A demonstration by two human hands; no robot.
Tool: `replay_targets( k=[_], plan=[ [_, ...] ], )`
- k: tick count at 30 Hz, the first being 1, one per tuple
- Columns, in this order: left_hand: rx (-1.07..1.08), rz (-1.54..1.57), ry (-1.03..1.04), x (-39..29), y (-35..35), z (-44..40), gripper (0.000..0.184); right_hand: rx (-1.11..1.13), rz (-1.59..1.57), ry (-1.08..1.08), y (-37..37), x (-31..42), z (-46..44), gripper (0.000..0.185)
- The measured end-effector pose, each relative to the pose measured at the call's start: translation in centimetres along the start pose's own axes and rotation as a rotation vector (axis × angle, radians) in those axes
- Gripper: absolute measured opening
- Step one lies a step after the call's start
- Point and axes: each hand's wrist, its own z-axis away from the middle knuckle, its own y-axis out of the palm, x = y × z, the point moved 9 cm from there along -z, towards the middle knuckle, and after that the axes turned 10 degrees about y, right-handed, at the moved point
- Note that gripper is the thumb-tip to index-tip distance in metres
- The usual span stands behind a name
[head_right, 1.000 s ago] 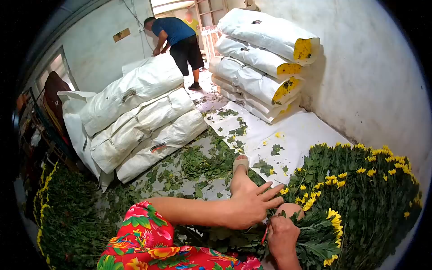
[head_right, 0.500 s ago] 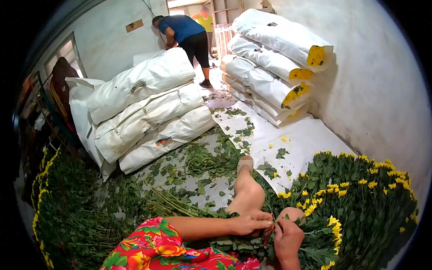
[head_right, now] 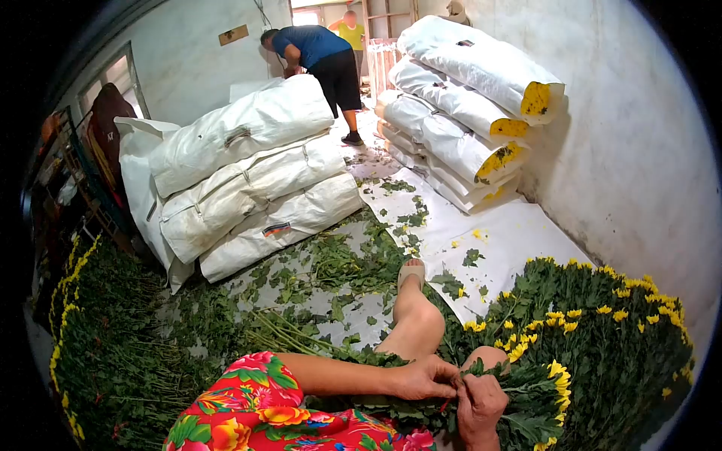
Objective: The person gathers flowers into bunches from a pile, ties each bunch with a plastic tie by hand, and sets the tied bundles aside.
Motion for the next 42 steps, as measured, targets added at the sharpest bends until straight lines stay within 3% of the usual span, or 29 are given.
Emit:
replay_targets(
  k=[11, 13, 15, 17, 19, 21, 28, 31, 42],
  plan=[
    [-0.052, 0.010, 0.012, 0.3, -0.7, 0.1, 0.014, 0.033, -0.061, 0.019, -0.4, 1.8, -1.4, 0.014],
    [-0.068, 0.017, 0.030, 0.2, -1.0, 0.2, 0.013, 0.061, -0.244, 0.357, -0.4, 0.3, -1.0, 0.018],
    [-0.038, -0.107, 0.023, 0.2, -1.3, 0.3, 0.014, 0.134, -0.228, 0.344, -0.8, 1.2, -0.4, 0.021],
    [-0.053, -0.039, 0.009, -0.1, -1.0, 0.5, 0.016, 0.242, -0.269, 0.345, 0.0, 1.4, 0.5, 0.026],
    [-0.059, 0.033, -0.010, 0.0, -0.8, 0.6, 0.017, 0.201, -0.157, 0.221, -0.4, 1.9, 0.3, 0.026],
    [-0.056, 0.137, -0.084, 0.8, -0.8, 0.8, 0.017, 0.193, -0.172, 0.256, -0.4, 1.3, 0.4, 0.023],
    [-0.048, 0.037, -0.041, 1.2, -1.1, 0.6, 0.017, 0.083, -0.109, 0.209, 0.1, 0.6, 0.6, 0.016],
    [-0.029, 0.113, -0.054, 0.7, -0.9, 0.7, 0.019, 0.098, -0.237, 0.375, 0.2, -0.6, 0.9, 0.015],
    [0.008, 0.091, -0.117, 0.9, -1.0, 0.5, 0.022, 0.100, -0.347, 0.431, 0.8, -2.9, 1.0, 0.008]
  ],
)
